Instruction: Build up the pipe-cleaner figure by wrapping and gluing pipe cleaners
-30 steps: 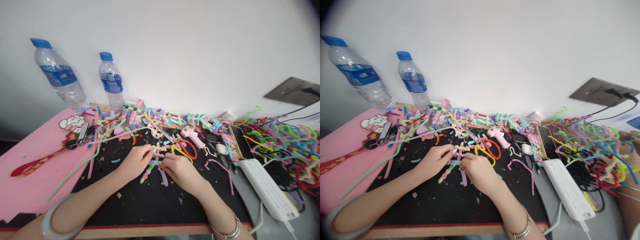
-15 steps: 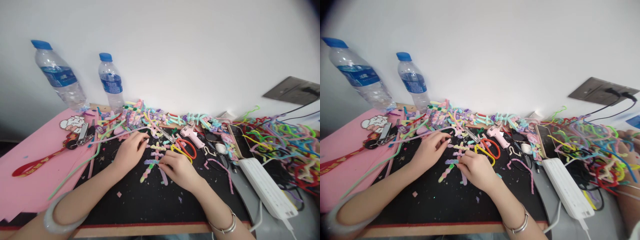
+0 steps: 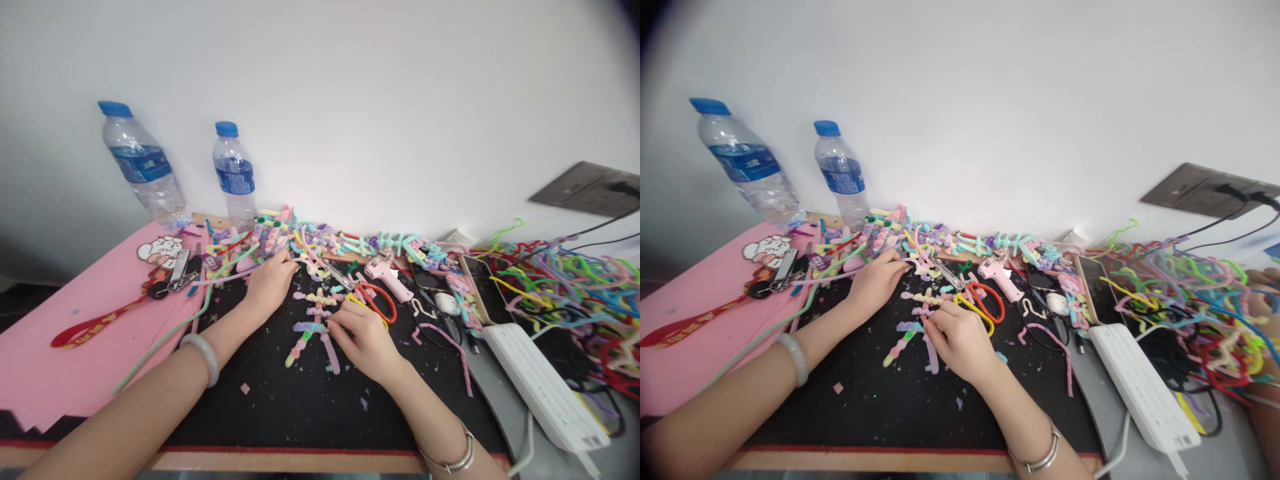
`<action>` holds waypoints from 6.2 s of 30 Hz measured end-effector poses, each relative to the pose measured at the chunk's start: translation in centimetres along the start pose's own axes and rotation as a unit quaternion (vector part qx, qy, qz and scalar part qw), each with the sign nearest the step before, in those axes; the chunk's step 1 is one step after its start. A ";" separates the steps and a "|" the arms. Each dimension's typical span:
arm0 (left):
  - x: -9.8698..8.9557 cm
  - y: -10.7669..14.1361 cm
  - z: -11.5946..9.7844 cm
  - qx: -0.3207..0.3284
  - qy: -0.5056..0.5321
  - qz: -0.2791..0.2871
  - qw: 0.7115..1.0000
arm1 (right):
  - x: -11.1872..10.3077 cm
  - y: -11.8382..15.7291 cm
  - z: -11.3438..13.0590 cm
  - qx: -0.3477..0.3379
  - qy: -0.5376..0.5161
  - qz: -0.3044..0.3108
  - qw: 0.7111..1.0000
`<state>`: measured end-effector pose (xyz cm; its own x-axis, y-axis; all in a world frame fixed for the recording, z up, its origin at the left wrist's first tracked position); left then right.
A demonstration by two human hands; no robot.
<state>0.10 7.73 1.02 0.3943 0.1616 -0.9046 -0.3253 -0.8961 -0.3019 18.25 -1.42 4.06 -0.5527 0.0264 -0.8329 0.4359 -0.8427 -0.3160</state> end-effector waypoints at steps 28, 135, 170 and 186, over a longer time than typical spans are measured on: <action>-1.2 3.4 -4.3 0.105 0.395 0.041 0.912 | 0.6 0.0 -0.9 0.070 -0.107 -0.089 0.988; -1.1 3.5 -4.7 0.082 0.406 0.137 0.900 | 2.5 -0.3 -0.6 0.244 -0.554 0.007 0.795; -1.0 3.4 -4.7 0.071 0.407 0.132 0.901 | 2.7 0.3 -1.1 0.215 -0.477 -0.023 0.852; -0.8 3.6 -4.6 0.091 0.377 0.132 0.912 | 2.5 0.2 -1.0 0.205 -0.422 -0.019 0.883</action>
<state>2.51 2.48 2.07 0.7379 -0.4418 -0.5102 -0.6052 -0.7677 -0.2106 17.71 -0.99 1.45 -0.9695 -0.2047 -0.1349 0.2066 -0.9784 -0.0007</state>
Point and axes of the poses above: each hand's wrist, its own y-axis away from the middle knuckle, its own x-axis out of the palm, z = x × y, the point moved 2 cm from there along -y, towards the middle knuckle, and after that the axes turned 1 degree about y, right-handed, at the moved point
